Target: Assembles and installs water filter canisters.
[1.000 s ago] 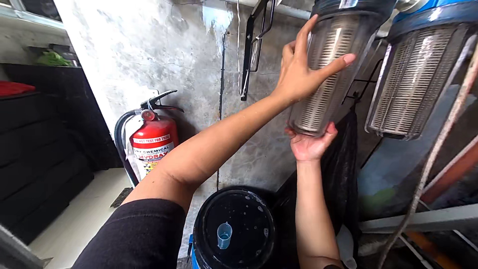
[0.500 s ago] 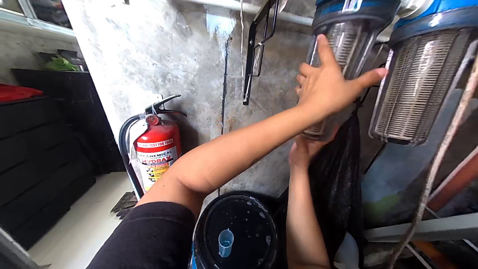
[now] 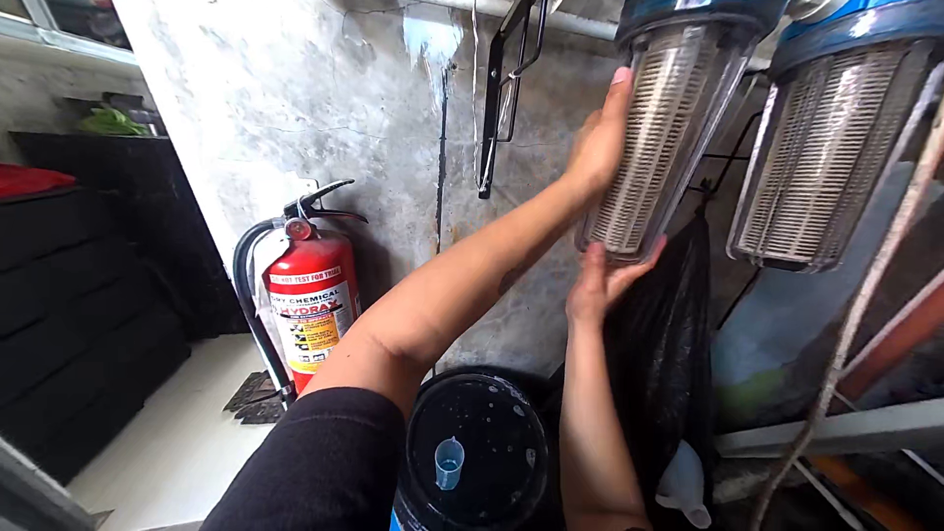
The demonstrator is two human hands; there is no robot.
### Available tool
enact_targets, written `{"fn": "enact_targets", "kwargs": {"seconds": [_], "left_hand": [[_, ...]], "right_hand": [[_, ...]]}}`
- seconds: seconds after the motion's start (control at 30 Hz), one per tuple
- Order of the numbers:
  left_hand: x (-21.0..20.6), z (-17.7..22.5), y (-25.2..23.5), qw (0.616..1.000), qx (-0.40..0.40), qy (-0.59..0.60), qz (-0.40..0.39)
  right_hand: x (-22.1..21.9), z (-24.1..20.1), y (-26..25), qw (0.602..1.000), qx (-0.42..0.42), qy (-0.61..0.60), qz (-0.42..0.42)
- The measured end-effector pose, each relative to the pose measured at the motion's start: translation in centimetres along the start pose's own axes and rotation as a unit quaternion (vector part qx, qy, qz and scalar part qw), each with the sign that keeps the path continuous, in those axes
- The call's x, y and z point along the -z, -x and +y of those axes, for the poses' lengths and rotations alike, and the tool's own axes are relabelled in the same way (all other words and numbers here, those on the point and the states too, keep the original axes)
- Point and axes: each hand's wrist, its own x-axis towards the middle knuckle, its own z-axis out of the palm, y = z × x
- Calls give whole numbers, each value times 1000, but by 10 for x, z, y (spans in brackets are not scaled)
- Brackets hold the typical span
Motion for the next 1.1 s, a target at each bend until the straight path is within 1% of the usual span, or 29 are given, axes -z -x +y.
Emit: {"fn": "enact_targets", "kwargs": {"seconds": [0.03, 0.07, 0.1, 0.13, 0.17, 0.2, 0.23, 0.3, 0.33, 0.37, 0.4, 0.43, 0.47, 0.5, 0.53, 0.57, 0.63, 0.67, 0.7, 0.73, 0.77, 0.8, 0.83, 0.87, 0.9, 0.93, 1.0, 1.03, 1.1], "left_hand": [[-9, 3, 18, 997, -26, -69, 39], [-18, 15, 47, 990, -56, -127, 37], [-25, 26, 78, 978, -108, -177, 4], [-31, 31, 104, 959, -182, -215, -38], [-36, 31, 118, 938, -251, -226, -75], [-37, 28, 118, 924, -307, -212, -84], [-35, 23, 106, 918, -344, -193, -52], [-17, 16, 66, 925, -335, -165, 68], [-5, 16, 41, 933, -299, -162, 116], [6, 16, 20, 945, -251, -155, 138], [12, 14, 2, 961, -197, -138, 134], [13, 10, -10, 978, -139, -110, 106], [8, 7, -15, 991, -78, -74, 74], [0, 6, -14, 997, -28, -44, 65], [-9, 6, -6, 995, -5, -56, 80], [-17, 10, 12, 990, -13, -105, 93], [-20, 22, 63, 970, -99, -213, 57], [-16, 22, 81, 955, -171, -238, 35], [-10, 16, 88, 939, -246, -236, 40], [-3, 8, 80, 924, -308, -221, 62], [6, 1, 63, 920, -329, -192, 92], [15, -5, 42, 931, -309, -156, 118], [22, -6, 20, 952, -257, -115, 123], [28, -4, 0, 976, -184, -74, 93], [32, -1, -15, 992, -122, -36, 22], [33, -1, -28, 994, -93, -3, -56], [30, -3, -42, 975, -75, 57, -202], [28, -4, -46, 966, -69, 83, -235], [25, -8, -50, 958, -63, 126, -248]], "right_hand": [[-3, -8, -4, 990, -85, -111, 2], [-3, -16, -11, 954, -193, -229, -11], [1, -22, -19, 897, -305, -318, -42], [3, -27, -24, 842, -404, -353, -53], [7, -22, -26, 817, -454, -346, -80], [13, -17, -24, 825, -459, -318, -89], [14, -18, -18, 865, -424, -264, -53], [9, -24, -6, 952, -275, -110, 78], [10, -21, -4, 982, -172, -45, 69], [14, -18, -3, 997, -73, 35, 16], [16, -16, -4, 993, 8, 119, -25], [14, -14, -7, 980, 59, 187, -42], [12, -15, -11, 970, 71, 226, -46], [10, -18, -14, 971, 47, 230, -46], [10, -22, -18, 982, -7, 181, -46], [11, -25, -26, 992, -86, 84, -42], [27, -32, -46, 962, -236, -100, -98], [38, -36, -52, 940, -281, -137, -139], [44, -43, -56, 928, -313, -127, -156], [44, -53, -57, 928, -335, -79, -145], [41, -62, -53, 934, -335, -6, -124], [38, -67, -46, 941, -311, 68, -116], [35, -68, -40, 947, -271, 124, -124], [33, -64, -35, 953, -216, 170, -128], [31, -58, -33, 958, -150, 212, -124], [27, -50, -32, 963, -88, 229, -114], [18, -35, -33, 979, -25, 190, -73], [14, -27, -33, 987, -24, 148, -52], [7, -15, -30, 996, -58, 65, -21]]}}
